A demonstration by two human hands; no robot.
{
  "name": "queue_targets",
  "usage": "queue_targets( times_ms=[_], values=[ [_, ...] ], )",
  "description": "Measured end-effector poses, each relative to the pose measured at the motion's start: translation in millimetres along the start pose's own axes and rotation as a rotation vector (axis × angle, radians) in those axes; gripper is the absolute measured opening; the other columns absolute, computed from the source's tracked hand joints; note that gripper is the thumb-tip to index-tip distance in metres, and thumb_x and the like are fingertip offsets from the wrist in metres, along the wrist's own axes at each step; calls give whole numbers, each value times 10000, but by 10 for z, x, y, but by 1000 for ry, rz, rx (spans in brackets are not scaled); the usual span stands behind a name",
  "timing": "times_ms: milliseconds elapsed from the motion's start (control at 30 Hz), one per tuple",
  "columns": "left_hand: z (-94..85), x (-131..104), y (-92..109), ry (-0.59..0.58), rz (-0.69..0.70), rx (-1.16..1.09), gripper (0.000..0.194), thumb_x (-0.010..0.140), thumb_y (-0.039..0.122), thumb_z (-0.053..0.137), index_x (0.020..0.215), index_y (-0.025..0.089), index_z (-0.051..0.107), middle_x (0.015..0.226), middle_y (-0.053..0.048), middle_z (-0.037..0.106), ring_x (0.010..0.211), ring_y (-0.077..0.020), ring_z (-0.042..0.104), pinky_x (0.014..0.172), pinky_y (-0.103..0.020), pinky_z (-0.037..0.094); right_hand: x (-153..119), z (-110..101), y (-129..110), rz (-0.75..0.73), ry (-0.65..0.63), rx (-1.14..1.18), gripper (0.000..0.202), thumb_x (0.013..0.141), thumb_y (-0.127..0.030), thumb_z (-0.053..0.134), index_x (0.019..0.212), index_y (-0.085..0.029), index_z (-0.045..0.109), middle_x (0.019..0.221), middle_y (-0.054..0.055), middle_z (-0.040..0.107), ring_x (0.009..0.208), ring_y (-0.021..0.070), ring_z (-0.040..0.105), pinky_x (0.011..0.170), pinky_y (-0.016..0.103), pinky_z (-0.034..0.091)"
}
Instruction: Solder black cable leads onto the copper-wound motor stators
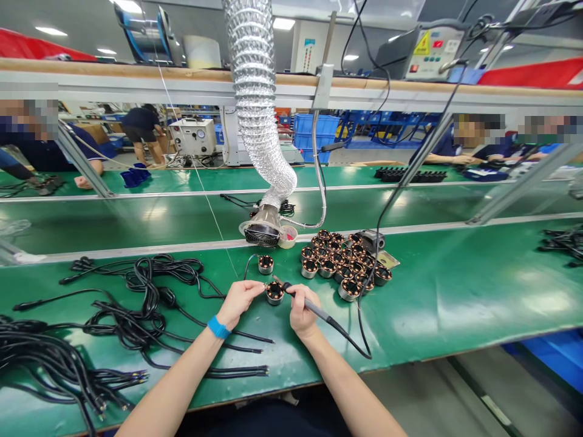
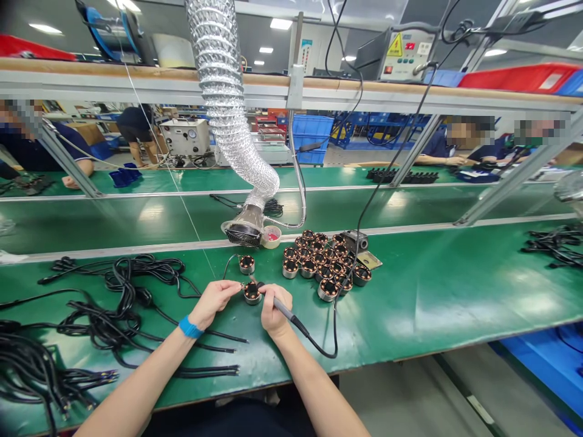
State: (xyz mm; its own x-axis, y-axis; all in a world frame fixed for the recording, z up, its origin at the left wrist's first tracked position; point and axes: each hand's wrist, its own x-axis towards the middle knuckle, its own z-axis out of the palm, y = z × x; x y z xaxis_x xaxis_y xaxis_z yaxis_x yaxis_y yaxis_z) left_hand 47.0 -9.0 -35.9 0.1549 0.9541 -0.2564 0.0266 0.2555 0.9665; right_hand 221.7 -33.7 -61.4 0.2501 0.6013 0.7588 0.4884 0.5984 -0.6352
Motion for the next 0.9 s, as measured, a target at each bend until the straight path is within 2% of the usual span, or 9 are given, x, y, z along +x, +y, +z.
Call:
queue_targets(
  times_ms=[267, 467, 600, 667, 733, 767, 833, 900],
  values=[
    [-28, -2, -20, -79, -23, -84, 653, 679, 684, 702, 920, 78, 695, 496, 132, 193, 417, -37, 112, 414, -219, 38, 5, -14, -1, 7, -4, -14, 344, 963, -222, 380, 764, -171, 656, 596, 4, 606, 558, 140, 612, 561, 273, 486],
    [12, 44, -29, 5, 54, 5, 647, 645, 704, 709, 816, 81, 690, 441, 120, 237, 406, -42, 158, 410, -214, 63, 82, -81, -78, 14, 7, -21, 299, 974, -205, 387, 843, -163, 653, 670, 18, 642, 624, 147, 648, 601, 273, 511],
    [29, 109, -8, 39, 46, 7, 650, 656, 700, 694, 827, 73, 692, 433, 124, 228, 397, -43, 154, 404, -211, 67, 105, -286, -145, 9, 14, -68, 231, 970, -161, 413, 976, -163, 644, 773, 35, 668, 672, 141, 657, 636, 269, 526],
    [16, 143, 30, 27, 28, 7, 640, 699, 688, 663, 875, 74, 693, 453, 125, 223, 386, -44, 164, 392, -202, 82, 67, -460, -154, -54, 7, -120, 210, 955, -135, 449, 1031, -164, 643, 796, 40, 673, 675, 139, 650, 643, 269, 528],
    [-8, 165, 99, 32, 43, 51, 618, 796, 669, 568, 945, 81, 690, 488, 96, 305, 376, -59, 253, 369, -192, 168, -14, -668, -140, -137, -17, -186, 233, 937, -106, 485, 1101, -164, 640, 831, 51, 676, 683, 138, 648, 645, 265, 532],
    [-20, 166, 144, 62, 98, 99, 596, 853, 644, 505, 976, 90, 686, 535, 59, 399, 397, -77, 344, 371, -198, 251, -70, -776, -126, -166, -21, -235, 248, 930, -97, 497, 1118, -168, 644, 859, 61, 676, 712, 144, 659, 666, 269, 541],
    [-29, 145, 243, 184, 324, 260, 528, 949, 555, 392, 1040, 119, 675, 783, -58, 602, 582, -137, 563, 476, -246, 449, -206, -980, -83, -197, -11, -324, 259, 917, -99, 539, 1139, -170, 650, 923, 82, 684, 764, 156, 683, 690, 268, 553],
    [2, 95, 329, 293, 610, 472, 445, 1008, 440, 326, 1102, 163, 661, 1069, -113, 640, 871, -188, 649, 699, -296, 546, -358, -1138, -28, -182, -1, -383, 247, 925, -126, 544, 1142, -160, 657, 953, 103, 686, 763, 161, 701, 669, 254, 559]
  ],
)
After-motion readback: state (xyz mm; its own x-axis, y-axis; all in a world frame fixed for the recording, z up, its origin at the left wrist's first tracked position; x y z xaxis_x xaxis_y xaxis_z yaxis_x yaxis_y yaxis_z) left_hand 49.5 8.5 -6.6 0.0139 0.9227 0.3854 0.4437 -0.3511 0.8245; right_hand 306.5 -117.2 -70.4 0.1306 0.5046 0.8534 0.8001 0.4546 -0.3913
